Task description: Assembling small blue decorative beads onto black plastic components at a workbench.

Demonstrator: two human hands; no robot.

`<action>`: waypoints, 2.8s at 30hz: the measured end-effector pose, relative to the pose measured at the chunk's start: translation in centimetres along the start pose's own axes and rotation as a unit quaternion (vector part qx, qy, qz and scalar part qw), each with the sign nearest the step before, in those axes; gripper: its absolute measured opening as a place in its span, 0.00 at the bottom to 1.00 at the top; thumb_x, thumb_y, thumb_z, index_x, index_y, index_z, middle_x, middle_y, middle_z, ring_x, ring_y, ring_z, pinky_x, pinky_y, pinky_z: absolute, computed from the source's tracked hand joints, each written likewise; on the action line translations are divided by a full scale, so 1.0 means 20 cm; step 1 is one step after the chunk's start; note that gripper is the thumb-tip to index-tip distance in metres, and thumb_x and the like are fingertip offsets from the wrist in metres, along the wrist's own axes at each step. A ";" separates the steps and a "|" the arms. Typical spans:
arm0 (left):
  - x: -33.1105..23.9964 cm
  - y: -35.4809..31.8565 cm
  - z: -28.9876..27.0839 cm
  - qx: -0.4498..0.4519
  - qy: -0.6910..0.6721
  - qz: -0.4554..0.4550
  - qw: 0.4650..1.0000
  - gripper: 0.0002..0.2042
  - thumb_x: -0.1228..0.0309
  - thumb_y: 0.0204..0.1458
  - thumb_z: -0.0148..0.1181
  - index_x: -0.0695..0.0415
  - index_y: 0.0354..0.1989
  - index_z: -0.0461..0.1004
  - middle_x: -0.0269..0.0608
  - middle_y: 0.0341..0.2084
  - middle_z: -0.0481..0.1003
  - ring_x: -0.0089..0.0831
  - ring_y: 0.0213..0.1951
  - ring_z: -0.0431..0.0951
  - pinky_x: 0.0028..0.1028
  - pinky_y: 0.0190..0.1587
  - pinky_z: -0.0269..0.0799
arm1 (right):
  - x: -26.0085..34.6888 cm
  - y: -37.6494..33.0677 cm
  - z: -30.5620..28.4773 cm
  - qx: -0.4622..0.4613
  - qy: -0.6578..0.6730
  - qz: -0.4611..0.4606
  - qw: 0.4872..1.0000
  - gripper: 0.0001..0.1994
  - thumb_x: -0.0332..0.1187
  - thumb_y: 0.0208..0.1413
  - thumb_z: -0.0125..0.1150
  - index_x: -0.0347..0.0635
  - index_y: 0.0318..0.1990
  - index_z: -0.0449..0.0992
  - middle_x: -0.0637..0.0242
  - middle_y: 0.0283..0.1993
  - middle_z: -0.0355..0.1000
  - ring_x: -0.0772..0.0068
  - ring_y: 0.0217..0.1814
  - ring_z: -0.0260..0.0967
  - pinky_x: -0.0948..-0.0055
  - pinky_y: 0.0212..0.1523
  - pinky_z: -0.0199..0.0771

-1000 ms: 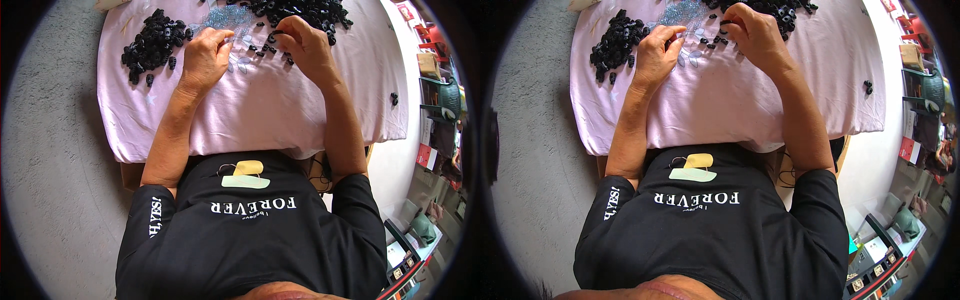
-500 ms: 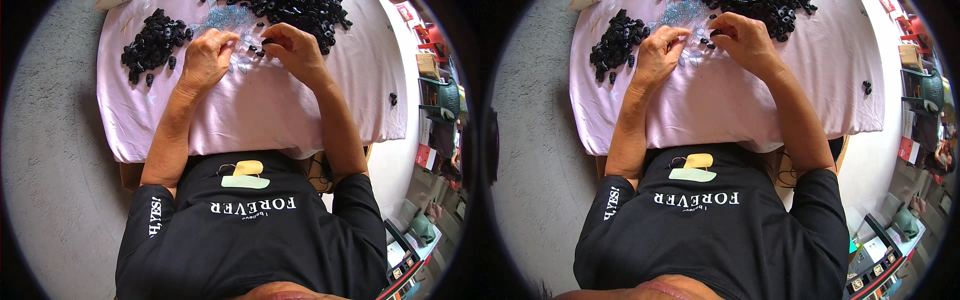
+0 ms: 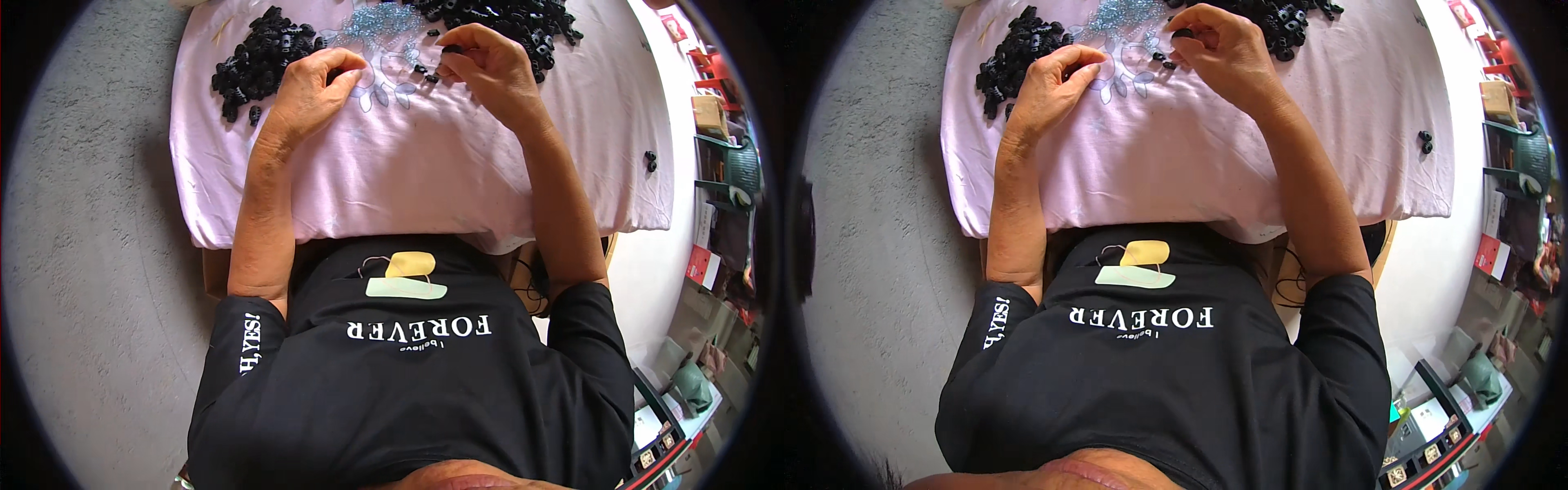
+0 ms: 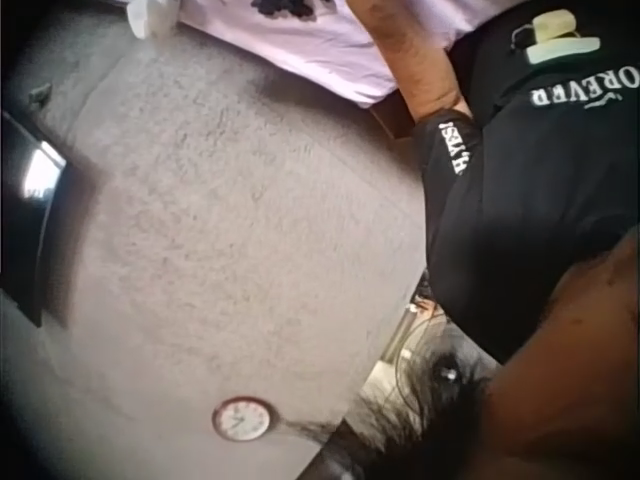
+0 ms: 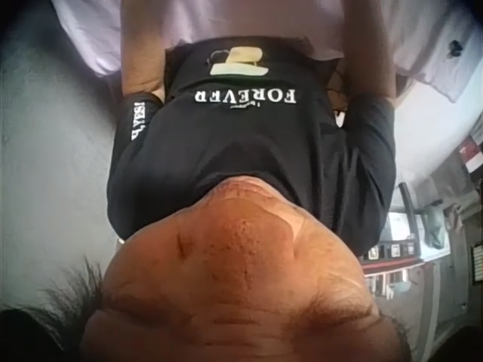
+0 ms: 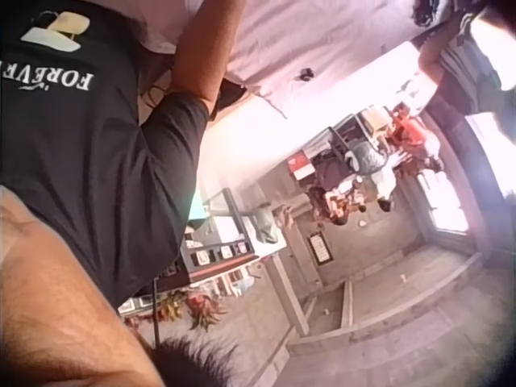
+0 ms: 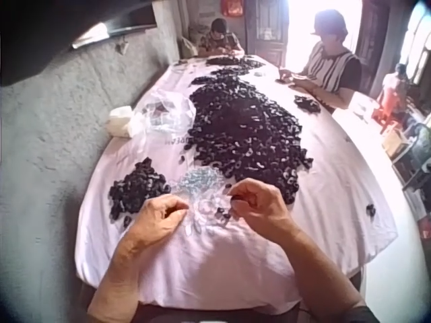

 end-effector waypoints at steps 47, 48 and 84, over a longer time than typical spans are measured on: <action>-0.10 0.11 0.17 -0.001 0.066 0.088 0.994 0.03 0.77 0.48 0.61 0.59 0.31 0.75 0.42 0.28 0.73 0.35 0.30 0.77 0.31 0.35 0.73 | -0.06 0.03 -0.01 0.000 0.168 0.007 0.986 0.12 0.21 0.55 0.62 0.37 0.47 0.78 0.68 0.39 0.77 0.79 0.41 0.76 0.81 0.42 0.77; -0.09 0.11 0.17 0.008 0.055 0.065 0.996 0.03 0.77 0.47 0.61 0.59 0.30 0.74 0.43 0.28 0.73 0.38 0.31 0.77 0.33 0.37 0.73 | -0.06 0.02 -0.02 0.005 0.173 0.003 0.985 0.11 0.23 0.56 0.61 0.36 0.47 0.78 0.67 0.38 0.78 0.78 0.41 0.77 0.80 0.42 0.77; -0.10 0.12 0.24 0.044 -0.416 -0.059 0.906 0.04 0.73 0.60 0.57 0.61 0.38 0.73 0.34 0.27 0.76 0.18 0.27 0.73 0.18 0.32 0.70 | -0.05 0.00 0.09 0.079 0.150 -0.015 0.985 0.07 0.22 0.61 0.53 0.33 0.45 0.75 0.66 0.33 0.76 0.80 0.34 0.74 0.77 0.40 0.77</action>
Point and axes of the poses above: each hand's wrist, its own y-axis towards the middle knuckle, its own z-axis out of the palm, x = y × z, the point moved 6 cm from there along y, towards the middle knuckle
